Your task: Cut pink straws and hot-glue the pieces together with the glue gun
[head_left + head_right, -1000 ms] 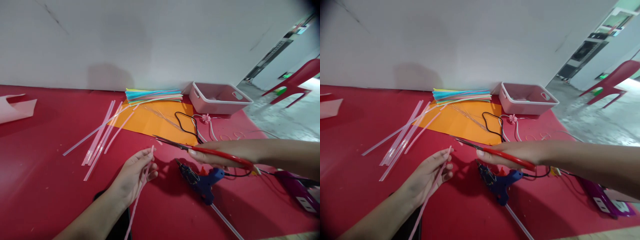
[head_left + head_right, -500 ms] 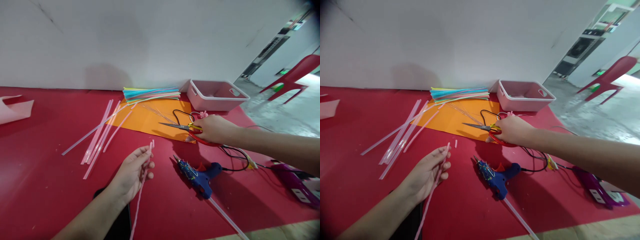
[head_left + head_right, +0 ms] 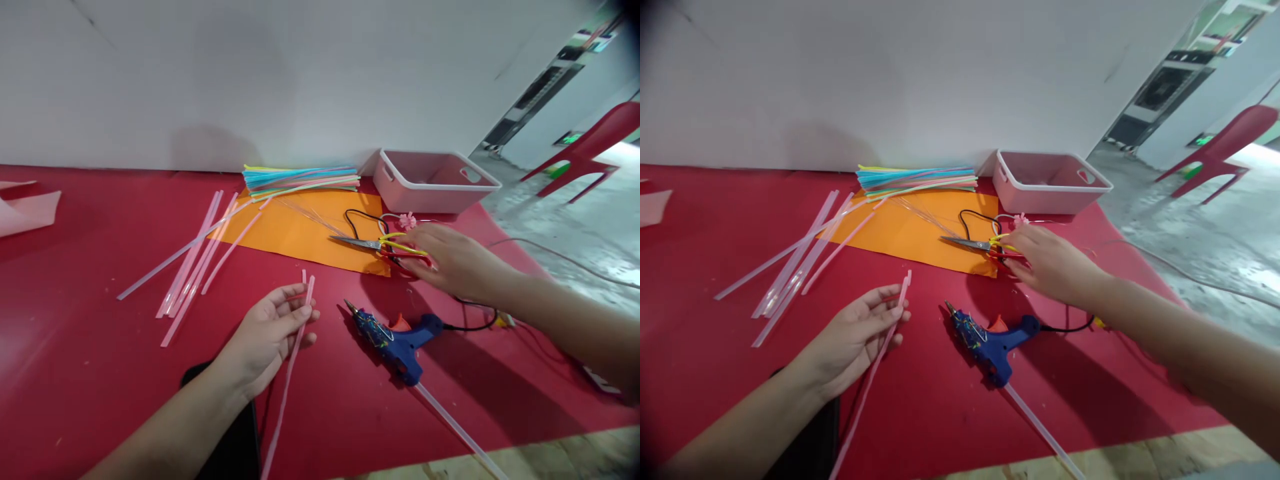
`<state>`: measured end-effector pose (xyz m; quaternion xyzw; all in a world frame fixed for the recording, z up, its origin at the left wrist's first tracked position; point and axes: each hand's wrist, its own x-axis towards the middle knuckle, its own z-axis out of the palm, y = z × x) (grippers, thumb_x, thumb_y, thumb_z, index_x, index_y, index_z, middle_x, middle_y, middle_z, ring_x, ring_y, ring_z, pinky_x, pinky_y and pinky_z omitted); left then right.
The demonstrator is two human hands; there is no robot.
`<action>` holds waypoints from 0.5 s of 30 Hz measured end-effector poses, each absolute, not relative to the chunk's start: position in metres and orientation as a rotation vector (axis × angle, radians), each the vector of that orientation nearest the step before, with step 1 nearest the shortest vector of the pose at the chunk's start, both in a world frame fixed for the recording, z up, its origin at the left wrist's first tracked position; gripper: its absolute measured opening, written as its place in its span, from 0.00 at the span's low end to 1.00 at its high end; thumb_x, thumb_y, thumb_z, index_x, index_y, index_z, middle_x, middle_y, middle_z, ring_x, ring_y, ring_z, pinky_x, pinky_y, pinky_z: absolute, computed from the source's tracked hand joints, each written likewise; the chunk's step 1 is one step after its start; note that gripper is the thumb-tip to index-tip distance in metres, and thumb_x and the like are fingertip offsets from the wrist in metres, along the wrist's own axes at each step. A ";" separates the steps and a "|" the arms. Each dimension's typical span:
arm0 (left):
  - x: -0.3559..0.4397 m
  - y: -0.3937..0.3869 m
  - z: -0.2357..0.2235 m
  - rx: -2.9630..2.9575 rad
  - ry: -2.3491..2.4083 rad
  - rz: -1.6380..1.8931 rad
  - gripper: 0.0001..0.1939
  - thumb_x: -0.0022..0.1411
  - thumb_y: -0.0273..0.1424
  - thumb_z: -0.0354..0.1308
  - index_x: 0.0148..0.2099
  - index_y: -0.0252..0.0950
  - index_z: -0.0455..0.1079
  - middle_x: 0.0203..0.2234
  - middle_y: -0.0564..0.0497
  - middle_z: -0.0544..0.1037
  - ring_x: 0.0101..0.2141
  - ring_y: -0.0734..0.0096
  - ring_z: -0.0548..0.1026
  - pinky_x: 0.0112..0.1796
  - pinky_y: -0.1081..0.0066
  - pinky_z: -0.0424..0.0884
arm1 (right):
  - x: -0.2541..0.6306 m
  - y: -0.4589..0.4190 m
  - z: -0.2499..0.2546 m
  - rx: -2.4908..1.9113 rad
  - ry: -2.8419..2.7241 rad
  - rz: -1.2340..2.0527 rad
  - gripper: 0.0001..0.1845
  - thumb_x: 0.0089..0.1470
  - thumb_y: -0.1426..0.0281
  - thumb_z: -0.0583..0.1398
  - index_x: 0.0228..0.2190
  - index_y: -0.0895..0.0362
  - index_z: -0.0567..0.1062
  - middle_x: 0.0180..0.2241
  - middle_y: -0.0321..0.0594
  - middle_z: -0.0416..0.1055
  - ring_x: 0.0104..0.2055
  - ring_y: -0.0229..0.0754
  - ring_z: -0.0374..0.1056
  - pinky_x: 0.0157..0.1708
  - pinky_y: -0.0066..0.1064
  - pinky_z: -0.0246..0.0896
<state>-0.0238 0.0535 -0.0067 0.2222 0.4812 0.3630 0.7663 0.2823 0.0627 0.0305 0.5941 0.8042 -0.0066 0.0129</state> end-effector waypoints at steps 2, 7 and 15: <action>-0.023 0.051 -0.005 0.486 1.071 0.764 0.11 0.59 0.16 0.61 0.42 0.35 0.72 0.30 0.52 0.77 0.27 0.73 0.78 0.20 0.78 0.74 | 0.276 0.034 0.034 1.661 2.603 -0.330 0.20 0.59 0.68 0.54 0.52 0.57 0.70 0.54 0.53 0.70 0.57 0.54 0.67 0.57 0.43 0.62; -0.022 0.051 0.000 0.501 1.088 0.803 0.08 0.59 0.19 0.62 0.39 0.35 0.72 0.29 0.53 0.77 0.24 0.78 0.76 0.15 0.84 0.65 | 0.257 -0.013 0.024 1.589 2.494 -0.669 0.38 0.44 0.80 0.55 0.58 0.49 0.66 0.57 0.47 0.68 0.57 0.53 0.67 0.56 0.47 0.64; -0.018 0.061 0.006 0.566 1.119 0.829 0.08 0.61 0.17 0.58 0.39 0.35 0.71 0.29 0.52 0.77 0.27 0.76 0.78 0.21 0.81 0.71 | 0.244 0.000 -0.018 2.060 2.835 -0.580 0.16 0.43 0.79 0.58 0.37 0.55 0.73 0.34 0.41 0.75 0.35 0.44 0.71 0.36 0.35 0.67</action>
